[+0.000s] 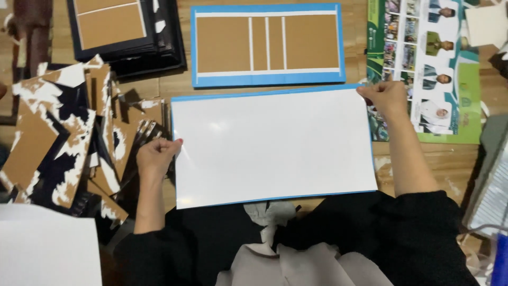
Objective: Assembling folders by applying adhesive with a roller, placing paper sheets, and smoothing them with a cloth.
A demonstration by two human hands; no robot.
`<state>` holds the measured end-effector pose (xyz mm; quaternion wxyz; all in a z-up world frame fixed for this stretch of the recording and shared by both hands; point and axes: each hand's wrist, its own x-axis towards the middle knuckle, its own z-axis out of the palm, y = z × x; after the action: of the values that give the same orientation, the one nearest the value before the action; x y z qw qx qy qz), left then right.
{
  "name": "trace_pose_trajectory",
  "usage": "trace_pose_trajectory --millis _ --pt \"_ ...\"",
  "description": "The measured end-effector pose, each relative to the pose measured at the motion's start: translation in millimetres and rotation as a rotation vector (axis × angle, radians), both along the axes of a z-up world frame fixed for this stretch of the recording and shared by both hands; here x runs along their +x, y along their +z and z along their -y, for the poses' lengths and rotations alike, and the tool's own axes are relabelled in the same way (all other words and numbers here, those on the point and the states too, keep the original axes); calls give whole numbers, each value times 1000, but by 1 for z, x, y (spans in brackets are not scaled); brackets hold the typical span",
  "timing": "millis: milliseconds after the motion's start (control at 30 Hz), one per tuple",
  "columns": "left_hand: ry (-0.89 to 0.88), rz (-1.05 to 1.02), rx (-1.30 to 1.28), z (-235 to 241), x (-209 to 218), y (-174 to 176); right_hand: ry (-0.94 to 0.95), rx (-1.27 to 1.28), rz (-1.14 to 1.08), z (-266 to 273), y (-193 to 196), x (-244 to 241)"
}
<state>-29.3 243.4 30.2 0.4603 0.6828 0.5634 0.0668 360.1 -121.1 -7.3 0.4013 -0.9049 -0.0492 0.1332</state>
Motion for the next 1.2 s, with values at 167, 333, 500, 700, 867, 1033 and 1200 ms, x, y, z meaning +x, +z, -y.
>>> trace_pose_trajectory --millis 167,333,500,700,867,1033,1200 --pt "35 59 9 5 0 7 -2 -11 61 6 -22 9" --pt "50 37 18 8 0 9 -11 -9 48 3 -11 -5" --pt "29 43 23 11 4 20 3 -23 51 1 -6 -6" --pt "-15 8 64 4 -3 6 27 1 48 0 -7 -4" --pt "-40 17 86 4 -4 4 44 31 64 7 -35 19" --pt "-80 -31 143 -1 -7 -4 -39 180 -87 -8 26 -19" --pt "-83 -69 174 5 -2 5 -31 386 -86 18 36 -38"
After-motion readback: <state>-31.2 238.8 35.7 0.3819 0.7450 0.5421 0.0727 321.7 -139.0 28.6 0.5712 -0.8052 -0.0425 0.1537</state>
